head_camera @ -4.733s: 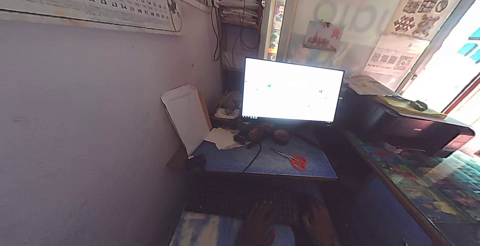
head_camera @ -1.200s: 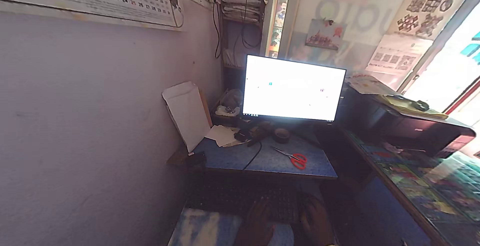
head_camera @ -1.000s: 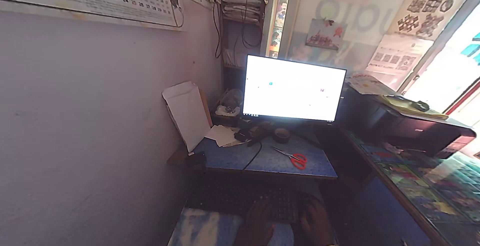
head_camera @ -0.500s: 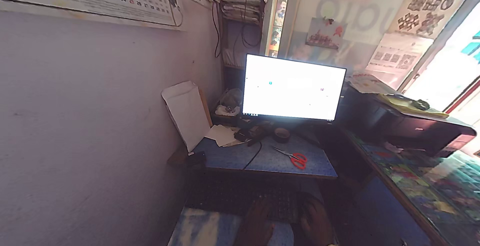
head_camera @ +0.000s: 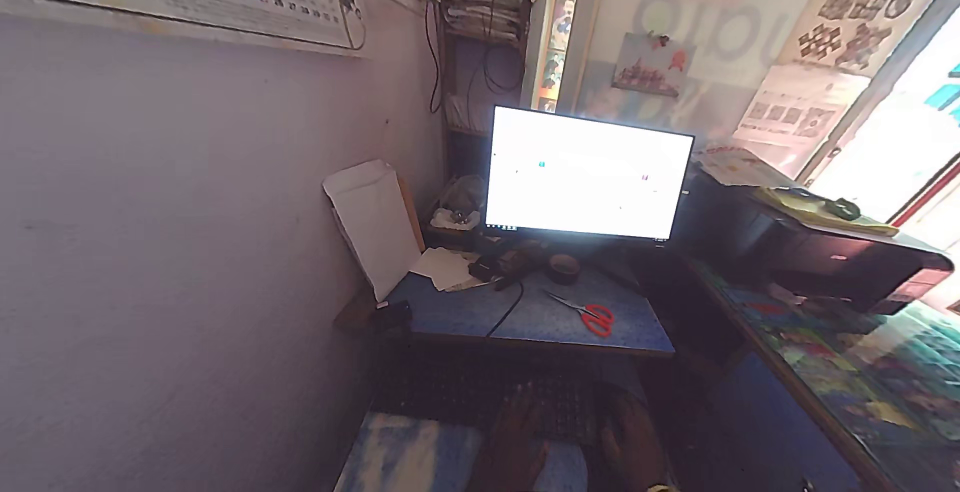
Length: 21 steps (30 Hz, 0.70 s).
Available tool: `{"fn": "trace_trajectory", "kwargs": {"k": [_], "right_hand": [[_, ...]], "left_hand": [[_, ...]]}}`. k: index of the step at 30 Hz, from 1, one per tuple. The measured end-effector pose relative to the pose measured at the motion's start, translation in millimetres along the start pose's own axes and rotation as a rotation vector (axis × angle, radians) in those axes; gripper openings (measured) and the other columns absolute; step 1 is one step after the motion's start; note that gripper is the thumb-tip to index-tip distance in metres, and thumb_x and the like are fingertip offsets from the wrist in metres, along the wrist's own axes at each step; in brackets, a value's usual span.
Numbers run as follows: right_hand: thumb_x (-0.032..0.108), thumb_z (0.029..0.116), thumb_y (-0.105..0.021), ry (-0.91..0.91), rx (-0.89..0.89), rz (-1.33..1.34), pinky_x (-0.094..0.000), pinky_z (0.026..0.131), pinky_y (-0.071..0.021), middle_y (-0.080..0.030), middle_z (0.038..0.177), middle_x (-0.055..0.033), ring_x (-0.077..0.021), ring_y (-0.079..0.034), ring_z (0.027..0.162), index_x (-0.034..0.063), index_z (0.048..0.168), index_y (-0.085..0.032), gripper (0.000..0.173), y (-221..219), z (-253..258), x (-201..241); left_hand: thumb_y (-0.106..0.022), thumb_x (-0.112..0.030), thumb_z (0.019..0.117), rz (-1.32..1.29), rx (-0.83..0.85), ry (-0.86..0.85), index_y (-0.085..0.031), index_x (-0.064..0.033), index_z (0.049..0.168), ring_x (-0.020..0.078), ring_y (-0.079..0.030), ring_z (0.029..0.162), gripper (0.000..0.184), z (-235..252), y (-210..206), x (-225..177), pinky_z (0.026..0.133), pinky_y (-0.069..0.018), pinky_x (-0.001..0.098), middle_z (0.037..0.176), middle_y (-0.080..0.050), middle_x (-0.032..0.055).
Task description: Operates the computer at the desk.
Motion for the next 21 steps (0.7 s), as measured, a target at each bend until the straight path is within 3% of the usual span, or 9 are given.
{"fn": "trace_trajectory", "kwargs": {"k": [3,7,12,16,17,19,21], "right_hand": [[0.03,0.0909,-0.062,-0.004,0.01,0.008,-0.0552,0.114,-0.0428,-0.057,0.147,-0.0197,-0.0403,-0.054,0.136,0.0035,0.141,-0.06,0.057,0.8,-0.6,1.7],[0.031,0.0941,-0.06,-0.008,0.044,-0.015,-0.0547,0.116,-0.0407,-0.055,0.149,-0.0196,-0.0397,-0.05,0.139,0.0061,0.144,-0.058,0.056,0.2,3.4,3.4],[0.028,0.093,-0.063,0.007,0.075,0.008,-0.0519,0.117,-0.0396,-0.052,0.153,-0.0147,-0.0336,-0.048,0.143,0.0155,0.147,-0.057,0.056,-2.7,7.0,-1.4],[0.031,0.0934,-0.066,-0.02,0.122,0.006,-0.0541,0.114,-0.0421,-0.054,0.148,-0.0235,-0.04,-0.05,0.138,0.0102,0.142,-0.062,0.052,5.4,6.5,3.4],[0.032,0.0951,-0.064,-0.044,0.155,-0.004,-0.0549,0.114,-0.0424,-0.053,0.148,-0.0255,-0.0418,-0.05,0.139,0.0089,0.142,-0.062,0.052,8.8,5.7,6.5],[0.037,0.1,-0.054,-0.068,0.225,-0.049,-0.0527,0.117,-0.0395,-0.05,0.153,-0.0215,-0.0387,-0.046,0.143,0.0123,0.146,-0.057,0.053,7.5,6.2,8.4],[0.04,0.1004,-0.051,0.03,0.137,-0.066,-0.0493,0.118,-0.0396,-0.055,0.15,-0.0162,-0.0354,-0.049,0.142,0.0142,0.143,-0.061,0.051,-9.9,7.1,-4.2]], "left_hand": [[-0.045,-0.052,0.1038,0.001,-0.054,-0.041,-0.053,-0.0153,0.149,0.0311,-0.03,0.154,0.059,-2.4,2.0,0.3,0.124,-0.0255,0.0527,0.164,-0.037,0.0121],[-0.049,-0.049,0.1021,-0.054,0.107,0.068,-0.052,-0.0161,0.15,0.0267,-0.031,0.153,0.059,-4.5,21.9,-6.9,0.126,-0.0221,0.0496,0.163,-0.039,0.0079],[-0.054,-0.045,0.1013,0.018,0.097,0.018,-0.051,-0.011,0.15,0.0322,-0.032,0.153,0.06,-19.9,30.5,11.7,0.126,-0.0224,0.0522,0.162,-0.04,0.0147],[-0.057,-0.049,0.0979,0.027,0.082,0.059,-0.056,-0.0114,0.146,0.0322,-0.036,0.15,0.061,-17.9,37.0,15.0,0.123,-0.0261,0.0533,0.16,-0.043,0.0135],[-0.058,-0.05,0.0971,0.008,0.094,0.068,-0.057,-0.0139,0.146,0.0315,-0.036,0.151,0.061,-15.5,38.5,12.4,0.123,-0.0261,0.0532,0.161,-0.042,0.0122],[-0.058,-0.049,0.0971,-0.027,0.129,0.041,-0.055,-0.0155,0.148,0.0328,-0.033,0.152,0.061,-7.6,39.8,3.2,0.124,-0.0244,0.0549,0.162,-0.04,0.0117],[-0.056,-0.046,0.097,-0.041,0.149,-0.011,-0.054,-0.0173,0.149,0.0324,-0.033,0.152,0.059,2.0,32.3,-4.7,0.124,-0.024,0.0572,0.163,-0.039,0.01]]}}
Point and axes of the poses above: each hand's wrist, its own z-axis towards the middle knuckle, its own y-axis out of the back of the hand, x = y × z, the point moved 3 cm from there along z, towards the middle knuckle
